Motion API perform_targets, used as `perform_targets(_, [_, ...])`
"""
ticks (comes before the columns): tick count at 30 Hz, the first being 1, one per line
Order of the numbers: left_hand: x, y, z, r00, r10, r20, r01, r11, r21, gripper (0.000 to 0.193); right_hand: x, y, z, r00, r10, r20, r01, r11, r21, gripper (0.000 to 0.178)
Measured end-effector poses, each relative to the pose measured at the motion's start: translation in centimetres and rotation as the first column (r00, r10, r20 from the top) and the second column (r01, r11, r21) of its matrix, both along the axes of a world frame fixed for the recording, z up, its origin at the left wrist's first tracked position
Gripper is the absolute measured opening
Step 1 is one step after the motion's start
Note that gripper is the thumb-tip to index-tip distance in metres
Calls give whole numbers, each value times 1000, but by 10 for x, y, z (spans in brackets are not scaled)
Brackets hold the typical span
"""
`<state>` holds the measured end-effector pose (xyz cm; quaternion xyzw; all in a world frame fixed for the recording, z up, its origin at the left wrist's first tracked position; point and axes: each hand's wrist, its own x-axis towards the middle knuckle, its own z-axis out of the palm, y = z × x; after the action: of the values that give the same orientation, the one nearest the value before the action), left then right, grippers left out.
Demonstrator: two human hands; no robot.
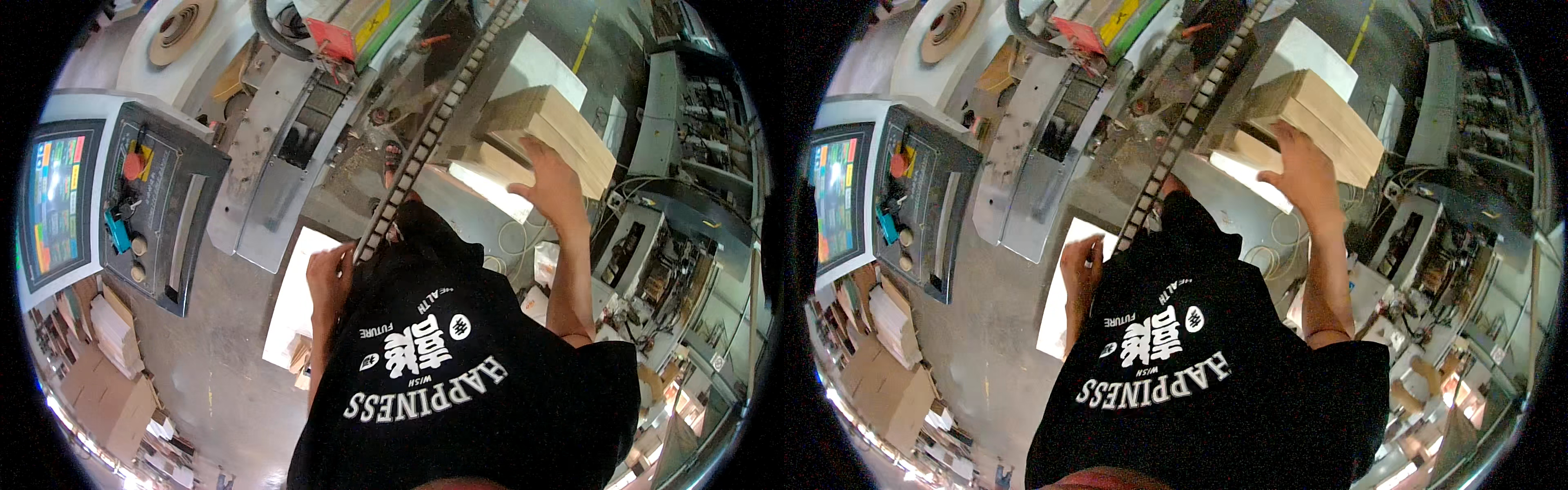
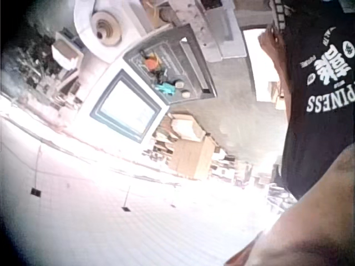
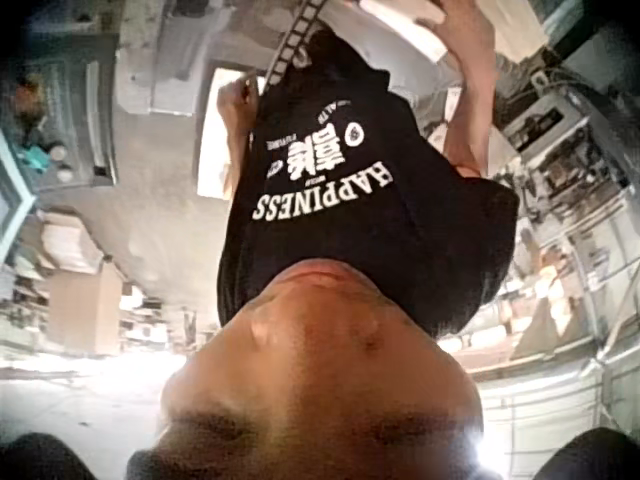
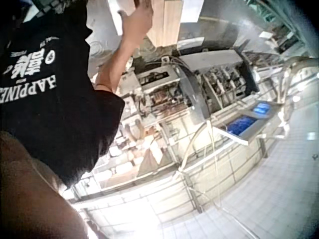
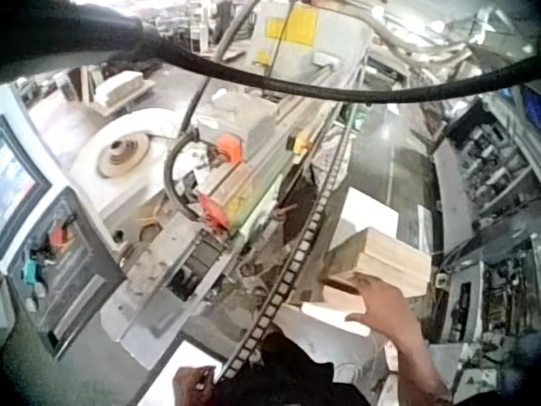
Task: The person operates a woodworking machine, feeding wooden planks into the conveyor belt one by one. They adjust the planks as they move through the machine and stack the processed pieces on a nearby surface.
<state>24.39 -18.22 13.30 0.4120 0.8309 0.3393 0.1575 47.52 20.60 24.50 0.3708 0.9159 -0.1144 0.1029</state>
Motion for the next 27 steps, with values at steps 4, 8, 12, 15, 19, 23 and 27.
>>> perform_targets(4, [-24,81,-1,952,-307,-24,306,939,158,12,46,-4,-40,974,-91,208,93,996,-1,98])
perform_targets(8, [-26,160,-8,851,-513,-111,525,824,216,20,77,2,-113,973,-77,218,47,989,140,81])
perform_targets(12, [9,232,-9,691,-685,-230,713,699,57,46,88,-1,-134,953,-230,199,185,958,221,49])
perform_targets(15, [48,264,-1,570,-711,-411,784,620,14,71,86,-10,-116,995,-86,57,59,929,367,33])
perform_targets(19, [70,268,1,582,-686,-437,745,665,-52,85,34,-31,-68,972,-9,-234,66,969,236,35])
perform_targets(23, [33,231,-35,734,-565,-376,611,792,3,65,-21,-49,-77,934,135,-330,-101,988,118,38])
perform_targets(27, [-40,160,-81,912,-301,-277,306,952,-26,60,-85,-81,-92,826,268,-496,-221,963,152,53])
